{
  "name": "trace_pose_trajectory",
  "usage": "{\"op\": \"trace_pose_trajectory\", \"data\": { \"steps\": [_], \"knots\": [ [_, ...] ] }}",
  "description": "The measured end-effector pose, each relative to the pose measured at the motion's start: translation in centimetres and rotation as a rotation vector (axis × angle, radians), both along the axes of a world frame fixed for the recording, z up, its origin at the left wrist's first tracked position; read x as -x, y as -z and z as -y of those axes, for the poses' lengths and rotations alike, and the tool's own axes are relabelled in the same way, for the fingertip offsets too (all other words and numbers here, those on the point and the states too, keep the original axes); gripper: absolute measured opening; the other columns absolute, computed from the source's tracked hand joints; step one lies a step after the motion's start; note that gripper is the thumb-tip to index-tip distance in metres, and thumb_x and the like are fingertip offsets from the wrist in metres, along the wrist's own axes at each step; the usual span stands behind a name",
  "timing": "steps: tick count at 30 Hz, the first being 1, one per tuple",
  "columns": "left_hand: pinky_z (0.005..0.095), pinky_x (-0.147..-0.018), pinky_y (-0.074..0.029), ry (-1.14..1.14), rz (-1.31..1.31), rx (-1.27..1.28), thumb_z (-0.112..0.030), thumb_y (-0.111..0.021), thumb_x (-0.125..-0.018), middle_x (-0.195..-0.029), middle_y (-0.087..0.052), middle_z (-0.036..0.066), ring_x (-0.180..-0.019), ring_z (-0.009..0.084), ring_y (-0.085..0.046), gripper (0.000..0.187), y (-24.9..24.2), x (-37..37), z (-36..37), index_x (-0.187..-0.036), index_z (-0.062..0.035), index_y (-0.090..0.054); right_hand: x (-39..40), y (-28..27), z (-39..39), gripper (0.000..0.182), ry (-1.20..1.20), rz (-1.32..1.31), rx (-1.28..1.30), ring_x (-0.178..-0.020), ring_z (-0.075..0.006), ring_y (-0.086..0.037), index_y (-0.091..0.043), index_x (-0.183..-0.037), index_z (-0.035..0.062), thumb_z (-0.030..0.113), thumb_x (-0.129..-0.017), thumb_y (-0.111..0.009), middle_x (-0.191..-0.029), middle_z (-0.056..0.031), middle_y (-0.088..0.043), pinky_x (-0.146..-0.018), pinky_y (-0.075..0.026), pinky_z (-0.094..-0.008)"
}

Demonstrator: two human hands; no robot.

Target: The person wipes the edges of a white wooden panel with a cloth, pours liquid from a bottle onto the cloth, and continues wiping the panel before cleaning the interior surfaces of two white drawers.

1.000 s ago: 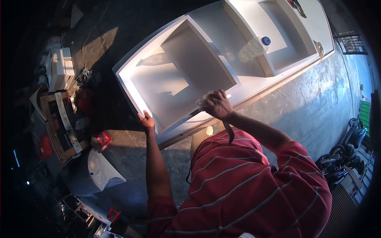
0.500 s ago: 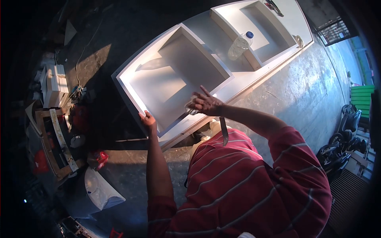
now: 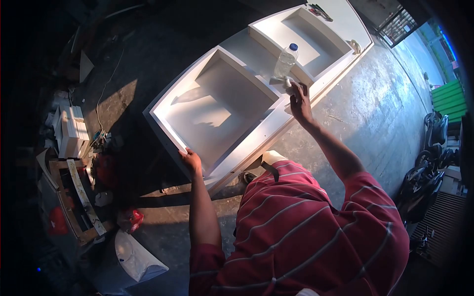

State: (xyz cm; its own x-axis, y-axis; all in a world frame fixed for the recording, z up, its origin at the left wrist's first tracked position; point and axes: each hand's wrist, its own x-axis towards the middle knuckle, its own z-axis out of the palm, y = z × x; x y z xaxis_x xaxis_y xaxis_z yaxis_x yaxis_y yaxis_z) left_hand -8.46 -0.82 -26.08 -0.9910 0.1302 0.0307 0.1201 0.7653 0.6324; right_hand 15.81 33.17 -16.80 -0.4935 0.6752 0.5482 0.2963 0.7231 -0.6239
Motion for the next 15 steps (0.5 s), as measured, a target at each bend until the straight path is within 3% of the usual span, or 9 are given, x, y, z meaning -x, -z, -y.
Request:
{"op": "trace_pose_trajectory", "data": {
  "steps": [3,6,9,11,15],
  "knots": [
    [0.0420,-0.086,-0.047,-0.023,0.034,-0.120,-0.021,-0.041,-0.094,-0.114,-0.050,0.037,-0.101,0.0448,-0.055,0.047,0.5,-0.1,0.1,-0.124,0.0153,-0.036,1.4,5.4,0.1,0.045,-0.088,0.372,-0.205,-0.103,-0.0394,-0.047,-0.050,-0.124,0.0064,0.014,-0.079,-0.054,-0.115,-0.0197,-0.047,-0.088,-0.042,-0.0438],
    [0.0422,-0.085,-0.047,-0.052,-0.013,-0.110,-0.022,-0.041,-0.095,-0.113,-0.050,0.038,-0.102,0.0449,-0.055,0.048,2.0,0.2,0.1,-0.123,0.0161,-0.035,3.5,6.8,-1.5,0.042,-0.028,0.356,-0.072,-0.099,-0.0390,-0.047,-0.050,-0.123,0.0061,0.022,-0.084,-0.050,-0.112,-0.0197,-0.049,-0.085,-0.043,-0.0434],
    [0.0430,-0.085,-0.046,-0.054,0.004,-0.030,-0.026,-0.041,-0.095,-0.113,-0.050,0.039,-0.103,0.0459,-0.054,0.051,1.1,-0.3,0.5,-0.123,0.0161,-0.035,5.1,6.0,-3.8,0.035,-0.122,0.440,0.054,-0.095,-0.0381,-0.048,-0.054,-0.116,0.0042,0.022,-0.087,-0.048,-0.109,-0.0199,-0.051,-0.083,-0.043,-0.0447],
    [0.0436,-0.085,-0.046,-0.068,0.064,0.029,-0.028,-0.041,-0.095,-0.113,-0.049,0.039,-0.104,0.0466,-0.053,0.053,0.6,-0.5,0.4,-0.123,0.0160,-0.036,6.2,4.3,-6.2,0.028,-0.063,0.652,0.219,-0.093,-0.0380,-0.051,-0.059,-0.106,0.0036,0.022,-0.087,-0.050,-0.100,-0.0200,-0.054,-0.079,-0.045,-0.0457],
    [0.0450,-0.084,-0.045,-0.080,0.112,-0.001,-0.033,-0.042,-0.095,-0.115,-0.049,0.038,-0.105,0.0476,-0.051,0.055,0.2,-0.4,0.6,-0.123,0.0151,-0.037,7.1,0.6,-5.9,0.026,-0.097,0.367,0.011,-0.089,-0.0376,-0.050,-0.058,-0.106,0.0038,0.017,-0.084,-0.055,-0.093,-0.0185,-0.053,-0.075,-0.045,-0.0466]
  ]
}}
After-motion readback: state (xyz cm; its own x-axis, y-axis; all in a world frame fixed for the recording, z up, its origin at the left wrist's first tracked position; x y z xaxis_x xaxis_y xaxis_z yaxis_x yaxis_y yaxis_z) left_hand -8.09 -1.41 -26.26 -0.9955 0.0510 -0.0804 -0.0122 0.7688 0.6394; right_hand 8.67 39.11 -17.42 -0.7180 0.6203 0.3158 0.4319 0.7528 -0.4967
